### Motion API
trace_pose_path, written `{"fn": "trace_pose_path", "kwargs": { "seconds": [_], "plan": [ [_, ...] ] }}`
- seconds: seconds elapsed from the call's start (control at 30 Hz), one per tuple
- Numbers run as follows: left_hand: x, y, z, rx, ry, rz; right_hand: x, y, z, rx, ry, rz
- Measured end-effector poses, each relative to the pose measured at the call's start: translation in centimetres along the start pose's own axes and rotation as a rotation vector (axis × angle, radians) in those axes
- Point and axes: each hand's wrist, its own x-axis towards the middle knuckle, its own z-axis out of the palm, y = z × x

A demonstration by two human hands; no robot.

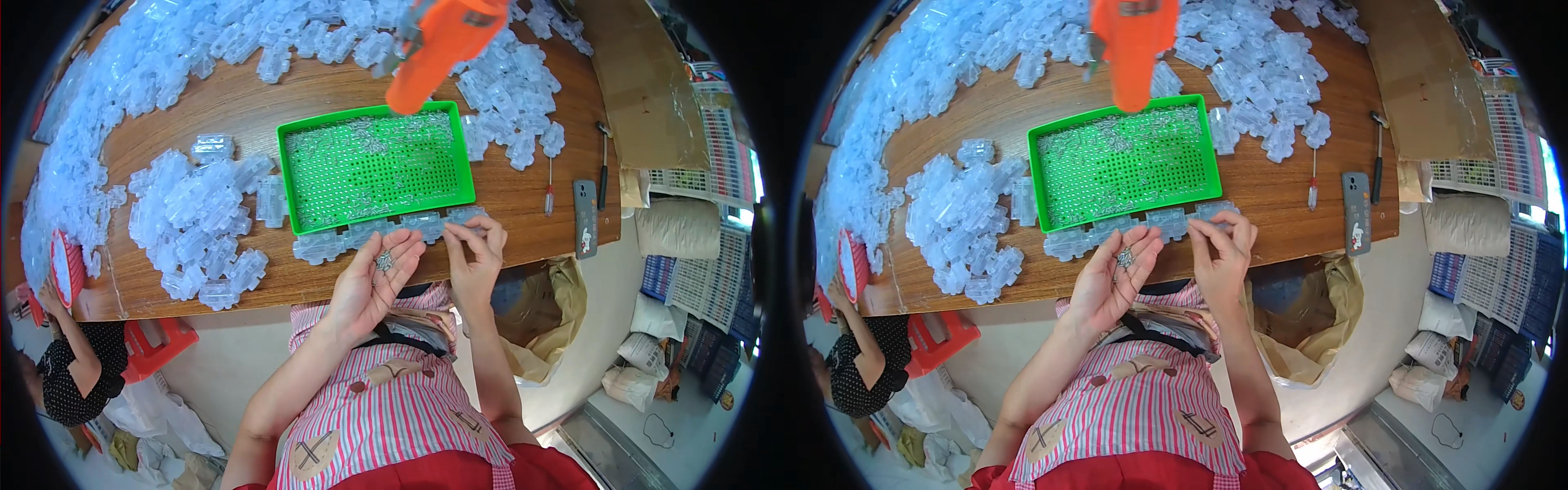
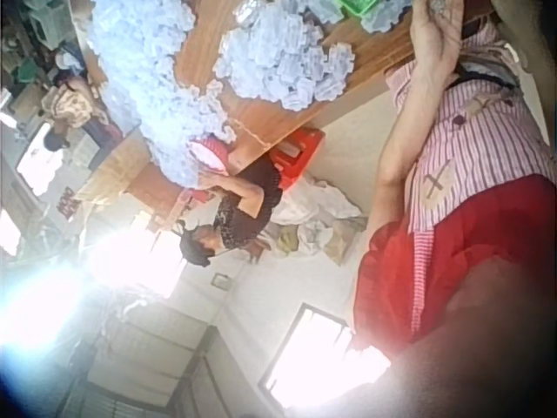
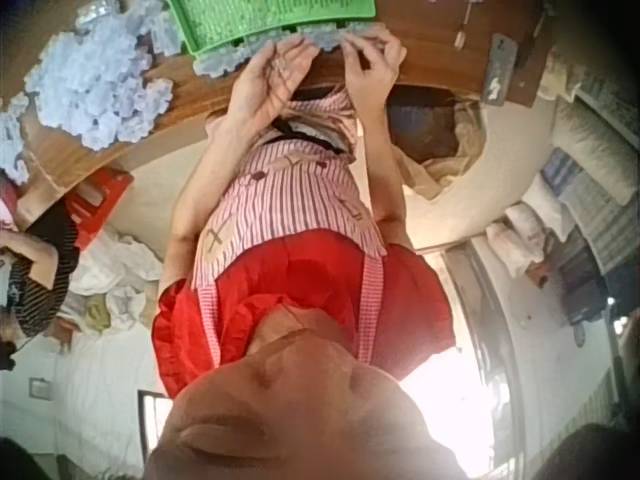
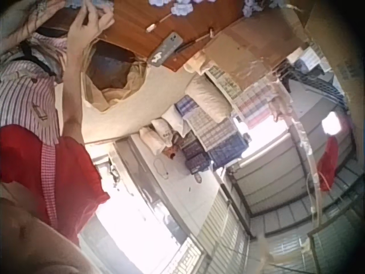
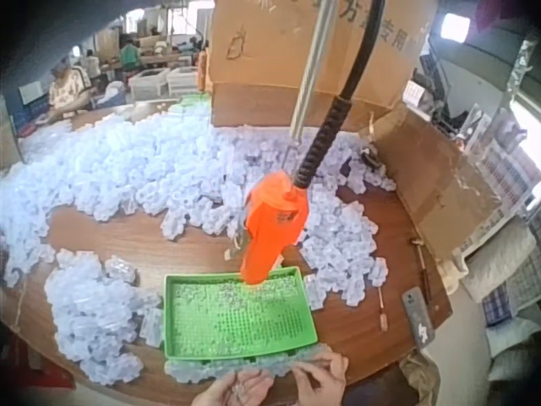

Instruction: The person picks up a plastic part and a screw, inserts the screw into the part, and drives it in with a power screwdriver, repeating the process for several parts.

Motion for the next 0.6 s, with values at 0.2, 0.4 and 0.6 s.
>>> {"fn": "trace_pose_path", "kwargs": {
  "seconds": [0.2, 0.4, 0.6],
  "plan": [
    [-0.2, 0.2, 1.0, 0.017, -0.085, 0.006, 0.2, -4.0, -2.2, 0.033, -0.054, 0.013],
    [-0.2, 0.0, 1.3, 0.004, -0.18, -0.003, 0.3, -7.3, -2.3, -0.017, -0.257, -0.123],
    [-0.7, -0.2, 1.9, 0.149, -0.188, 0.044, 0.0, -8.0, -1.8, -0.128, -0.241, -0.143]
  ]
}}
